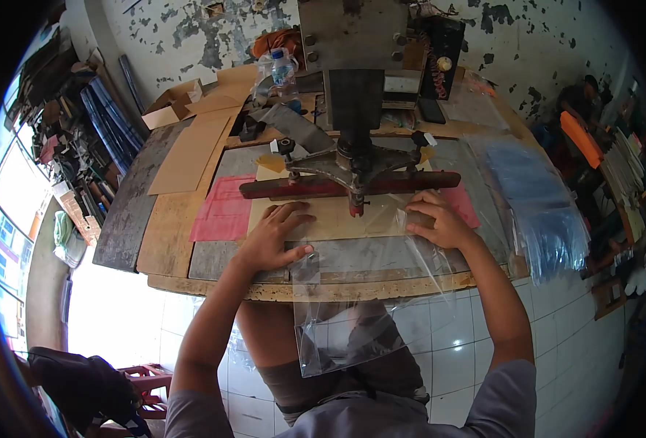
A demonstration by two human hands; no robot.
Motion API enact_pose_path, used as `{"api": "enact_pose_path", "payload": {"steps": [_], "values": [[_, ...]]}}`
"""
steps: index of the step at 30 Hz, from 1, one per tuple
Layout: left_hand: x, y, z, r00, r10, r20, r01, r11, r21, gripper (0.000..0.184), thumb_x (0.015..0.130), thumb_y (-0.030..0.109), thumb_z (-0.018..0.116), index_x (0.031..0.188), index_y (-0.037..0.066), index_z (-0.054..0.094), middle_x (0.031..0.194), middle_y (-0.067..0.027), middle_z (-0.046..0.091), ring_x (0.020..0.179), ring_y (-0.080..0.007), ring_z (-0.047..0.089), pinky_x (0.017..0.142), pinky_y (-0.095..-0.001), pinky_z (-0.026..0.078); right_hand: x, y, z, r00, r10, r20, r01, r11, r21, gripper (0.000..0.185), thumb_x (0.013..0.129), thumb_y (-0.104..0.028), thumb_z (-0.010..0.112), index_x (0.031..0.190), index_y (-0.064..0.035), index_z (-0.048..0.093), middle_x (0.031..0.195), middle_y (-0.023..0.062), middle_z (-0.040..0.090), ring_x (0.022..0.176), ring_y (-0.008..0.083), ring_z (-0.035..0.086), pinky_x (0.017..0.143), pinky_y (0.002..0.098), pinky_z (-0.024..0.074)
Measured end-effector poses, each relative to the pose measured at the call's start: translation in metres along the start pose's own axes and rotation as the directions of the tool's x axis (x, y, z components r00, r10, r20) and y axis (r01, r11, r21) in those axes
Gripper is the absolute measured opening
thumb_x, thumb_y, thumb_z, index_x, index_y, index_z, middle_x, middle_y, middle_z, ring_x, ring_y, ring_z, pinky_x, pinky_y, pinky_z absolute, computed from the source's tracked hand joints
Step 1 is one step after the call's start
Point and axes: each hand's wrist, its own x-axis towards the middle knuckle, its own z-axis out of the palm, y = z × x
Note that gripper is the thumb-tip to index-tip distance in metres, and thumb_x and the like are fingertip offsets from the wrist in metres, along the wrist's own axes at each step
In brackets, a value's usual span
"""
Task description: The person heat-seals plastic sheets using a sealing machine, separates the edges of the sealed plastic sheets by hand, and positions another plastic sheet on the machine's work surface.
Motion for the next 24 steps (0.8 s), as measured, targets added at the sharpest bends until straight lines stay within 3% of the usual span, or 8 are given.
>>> {"api": "enact_pose_path", "payload": {"steps": [9,12,15,18,24], "values": [[0.0,-0.005,0.002,1.0,0.02,-0.007,-0.02,1.0,0.01,0.065,0.087,0.055,0.068,0.134,0.01,0.064,0.145,-0.019,0.055,0.135,-0.0408,0.052,0.117,-0.0522,0.034,0.003,-0.002,0.0,0.999,-0.038,0.011,0.037,0.998,0.055,0.039,0.087,-0.02,0.08,0.12,-0.0027,0.071,0.122,0.0099,0.066,0.117,0.0305,0.061,0.106,0.041,0.0458],[-0.002,-0.005,0.001,1.0,0.018,-0.002,-0.018,1.0,0.003,0.068,0.086,0.057,0.068,0.134,0.01,0.064,0.145,-0.0193,0.055,0.135,-0.0411,0.051,0.117,-0.0525,0.033,0.001,-0.009,0.001,1.0,0.004,-0.028,-0.005,1.0,-0.03,0.042,0.087,-0.021,0.079,0.126,-0.0062,0.069,0.124,0.0093,0.067,0.119,0.0308,0.06,0.108,0.0423,0.045],[-0.001,-0.004,-0.001,1.0,0.007,0.01,-0.007,1.0,0.004,0.07,0.085,0.059,0.068,0.135,0.01,0.063,0.146,-0.0194,0.054,0.135,-0.0409,0.051,0.118,-0.0527,0.033,0.005,-0.019,-0.004,1.0,0.009,0.006,-0.009,1.0,0.001,0.045,0.087,-0.023,0.079,0.129,-0.01,0.069,0.126,0.009,0.066,0.122,0.0309,0.058,0.109,0.0439,0.0442],[0.001,-0.003,-0.002,1.0,0.008,0.021,-0.008,1.0,0.017,0.071,0.084,0.059,0.069,0.135,0.01,0.063,0.146,-0.0193,0.054,0.135,-0.0404,0.051,0.118,-0.053,0.032,0.004,-0.015,-0.003,0.999,-0.017,0.051,0.021,0.996,-0.081,0.046,0.088,-0.023,0.079,0.132,-0.0126,0.069,0.131,0.0088,0.063,0.125,0.0305,0.057,0.11,0.0453,0.0431],[0.004,-0.001,-0.005,0.998,-0.025,0.065,0.023,0.999,0.032,0.076,0.082,0.063,0.068,0.137,0.01,0.062,0.149,-0.0178,0.052,0.138,-0.0395,0.049,0.119,-0.0554,0.03,0.005,-0.009,-0.003,0.995,0.01,0.1,-0.004,0.999,-0.055,0.045,0.088,-0.026,0.079,0.128,-0.008,0.069,0.136,0.0084,0.061,0.129,0.0304,0.055,0.113,0.0462,0.0416]]}}
